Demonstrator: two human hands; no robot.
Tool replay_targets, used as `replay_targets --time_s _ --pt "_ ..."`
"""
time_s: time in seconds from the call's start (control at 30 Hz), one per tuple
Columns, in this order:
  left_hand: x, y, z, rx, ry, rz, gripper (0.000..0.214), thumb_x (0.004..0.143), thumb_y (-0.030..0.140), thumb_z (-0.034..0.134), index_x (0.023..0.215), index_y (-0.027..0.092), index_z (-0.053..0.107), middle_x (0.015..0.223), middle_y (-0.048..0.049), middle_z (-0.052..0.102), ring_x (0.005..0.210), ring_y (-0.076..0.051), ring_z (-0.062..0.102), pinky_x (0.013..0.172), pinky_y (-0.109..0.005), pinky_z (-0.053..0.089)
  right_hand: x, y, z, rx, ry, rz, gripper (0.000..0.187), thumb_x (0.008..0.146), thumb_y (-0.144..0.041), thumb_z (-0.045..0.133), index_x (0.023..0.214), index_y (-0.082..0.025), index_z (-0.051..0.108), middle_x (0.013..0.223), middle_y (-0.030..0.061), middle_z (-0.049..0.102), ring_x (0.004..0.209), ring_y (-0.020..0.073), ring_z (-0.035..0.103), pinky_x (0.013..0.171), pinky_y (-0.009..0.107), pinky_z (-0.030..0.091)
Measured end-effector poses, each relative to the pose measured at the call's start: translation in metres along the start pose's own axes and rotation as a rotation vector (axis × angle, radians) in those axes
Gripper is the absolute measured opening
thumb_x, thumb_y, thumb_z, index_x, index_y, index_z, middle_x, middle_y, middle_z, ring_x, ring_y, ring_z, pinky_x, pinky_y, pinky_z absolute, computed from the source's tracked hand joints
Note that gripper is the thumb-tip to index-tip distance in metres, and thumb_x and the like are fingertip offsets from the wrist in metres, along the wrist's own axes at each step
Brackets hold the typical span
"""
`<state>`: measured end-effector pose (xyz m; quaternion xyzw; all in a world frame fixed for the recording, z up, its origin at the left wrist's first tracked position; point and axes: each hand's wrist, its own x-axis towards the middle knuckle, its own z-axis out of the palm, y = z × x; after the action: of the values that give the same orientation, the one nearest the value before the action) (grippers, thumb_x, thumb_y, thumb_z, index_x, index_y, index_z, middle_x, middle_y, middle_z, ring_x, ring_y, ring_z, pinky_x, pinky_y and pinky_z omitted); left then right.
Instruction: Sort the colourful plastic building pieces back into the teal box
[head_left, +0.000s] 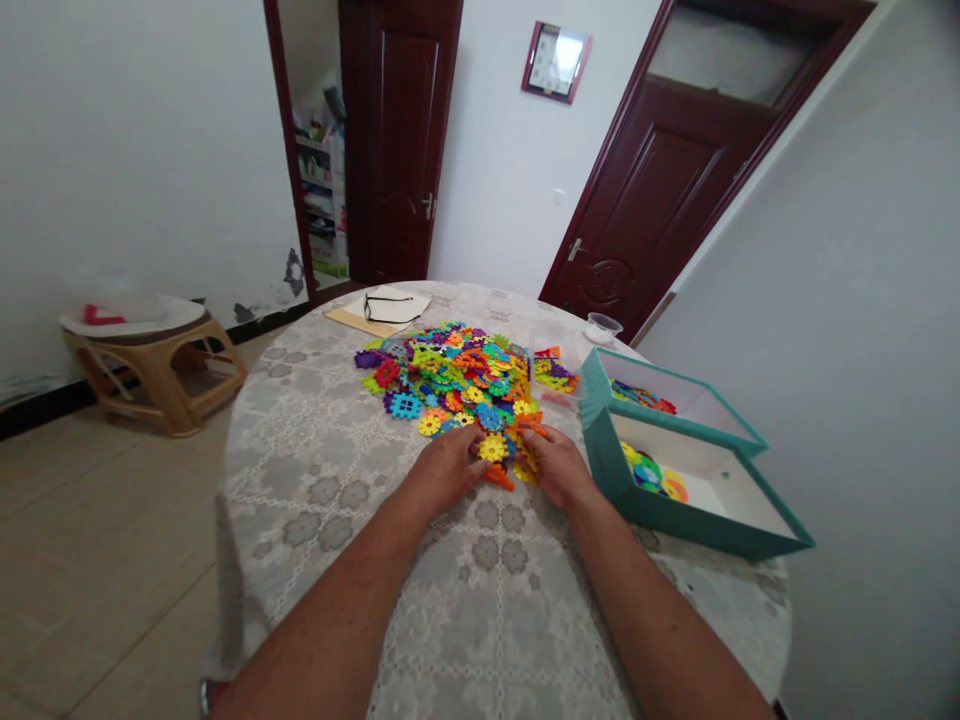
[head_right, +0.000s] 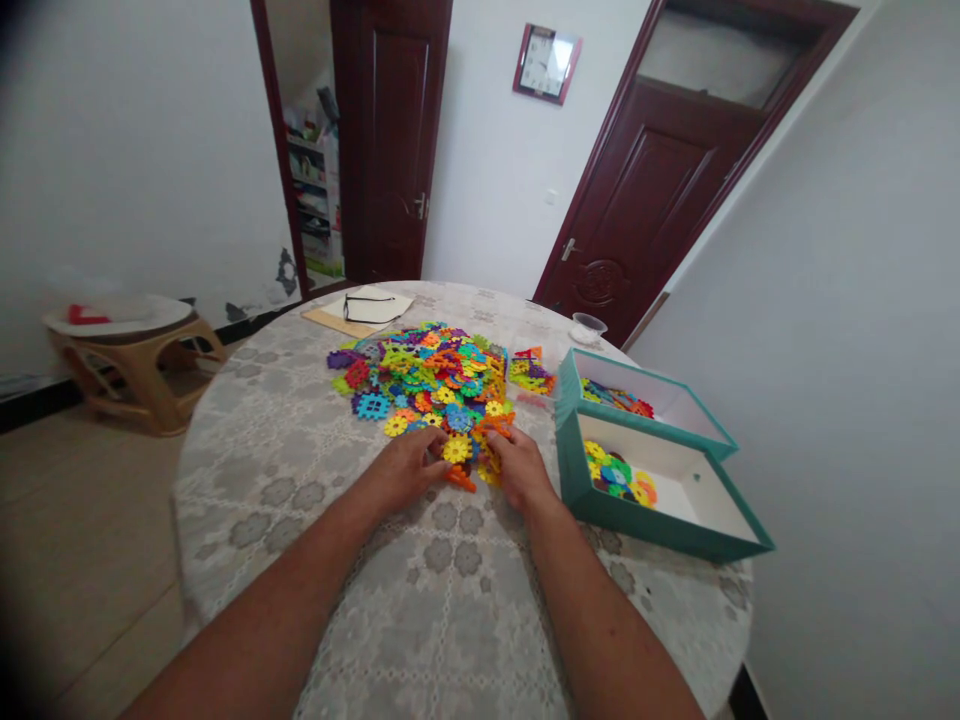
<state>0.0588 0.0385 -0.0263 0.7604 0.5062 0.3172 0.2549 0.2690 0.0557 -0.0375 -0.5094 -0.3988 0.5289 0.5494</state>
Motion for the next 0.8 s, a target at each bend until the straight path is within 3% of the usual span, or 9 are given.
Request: replay_targets --time_s 0.17,0.3,0.4,0.47,0.53,0.67,0.7,0.8 --pt "-0.002 -0.002 -0.002 0.070 0.001 0.066 0.020 0.093 0.028 0.066 0.111 0.020 0.070 0.106 -0.0079 0.071 0.099 -0.024 0.066 0.092 -0.034 0.049 -0.006 -0.012 -0.001 0.154 0.006 0.103 0.028 0.073 -0.029 0.084 0.098 -0.020 0.073 0.105 0.0061 0.077 0.091 0.0193 0.072 0.068 0.027 0.063" --pt "-0.004 0.000 -0.003 0.004 -0.043 0.131 0.030 0.087 0.032 0.077 0.117 0.025 0.072 0.116 -0.0065 0.066 0.104 -0.023 0.064 0.094 -0.033 0.050 -0.005 -0.016 -0.002 0.127 0.041 0.104 0.025 0.077 -0.029 0.078 0.099 -0.022 0.070 0.106 0.0049 0.076 0.092 0.0186 0.072 0.067 0.026 0.063" --pt "-0.006 0.002 -0.002 0.023 -0.085 0.142 0.013 0.092 0.029 0.071 0.103 0.025 0.075 0.121 -0.0072 0.063 0.106 -0.022 0.064 0.093 -0.033 0.051 -0.005 -0.019 -0.001 0.016 0.038 0.092 0.025 0.078 -0.035 0.074 0.098 -0.023 0.066 0.098 0.0033 0.075 0.083 0.0170 0.071 0.056 0.022 0.055" --pt "-0.006 0.003 -0.001 0.049 -0.091 0.150 0.011 0.096 0.026 0.064 0.099 0.024 0.075 0.121 -0.0080 0.063 0.108 -0.022 0.065 0.094 -0.033 0.051 -0.009 -0.026 -0.004 -0.047 0.027 0.096 0.025 0.076 -0.037 0.074 0.094 -0.022 0.066 0.088 0.0020 0.073 0.072 0.0156 0.068 0.045 0.019 0.043" --pt "-0.006 0.002 0.000 0.062 -0.076 0.162 0.014 0.098 0.023 0.060 0.103 0.024 0.073 0.121 -0.0084 0.063 0.111 -0.022 0.064 0.096 -0.033 0.051 -0.017 -0.039 -0.011 -0.177 -0.072 0.090 0.024 0.073 -0.036 0.075 0.089 -0.020 0.067 0.078 0.0002 0.068 0.063 0.0143 0.062 0.041 0.019 0.034" --pt "-0.006 0.002 0.001 0.088 -0.065 0.141 0.019 0.097 0.019 0.057 0.108 0.023 0.072 0.122 -0.0086 0.063 0.111 -0.022 0.064 0.097 -0.033 0.052 -0.037 -0.066 -0.026 -0.655 -0.584 0.060 0.022 0.082 -0.040 0.071 0.089 -0.019 0.071 0.072 -0.0024 0.063 0.058 0.0127 0.053 0.047 0.022 0.037" --pt "-0.006 0.002 0.001 0.097 -0.063 0.127 0.021 0.096 0.018 0.057 0.108 0.023 0.072 0.123 -0.0088 0.063 0.111 -0.022 0.064 0.097 -0.033 0.052 -0.042 -0.069 -0.026 -0.756 -0.653 0.030 0.022 0.086 -0.041 0.069 0.091 -0.020 0.071 0.073 -0.0023 0.064 0.059 0.0127 0.053 0.050 0.023 0.038" --pt "-0.006 0.002 0.001 0.119 -0.046 0.093 0.025 0.093 0.016 0.057 0.113 0.023 0.071 0.128 -0.0092 0.061 0.116 -0.022 0.063 0.102 -0.034 0.052 -0.052 -0.065 -0.013 -1.032 -0.599 -0.169 0.015 0.089 -0.034 0.066 0.089 -0.019 0.071 0.084 0.0011 0.069 0.072 0.0150 0.059 0.062 0.024 0.039"
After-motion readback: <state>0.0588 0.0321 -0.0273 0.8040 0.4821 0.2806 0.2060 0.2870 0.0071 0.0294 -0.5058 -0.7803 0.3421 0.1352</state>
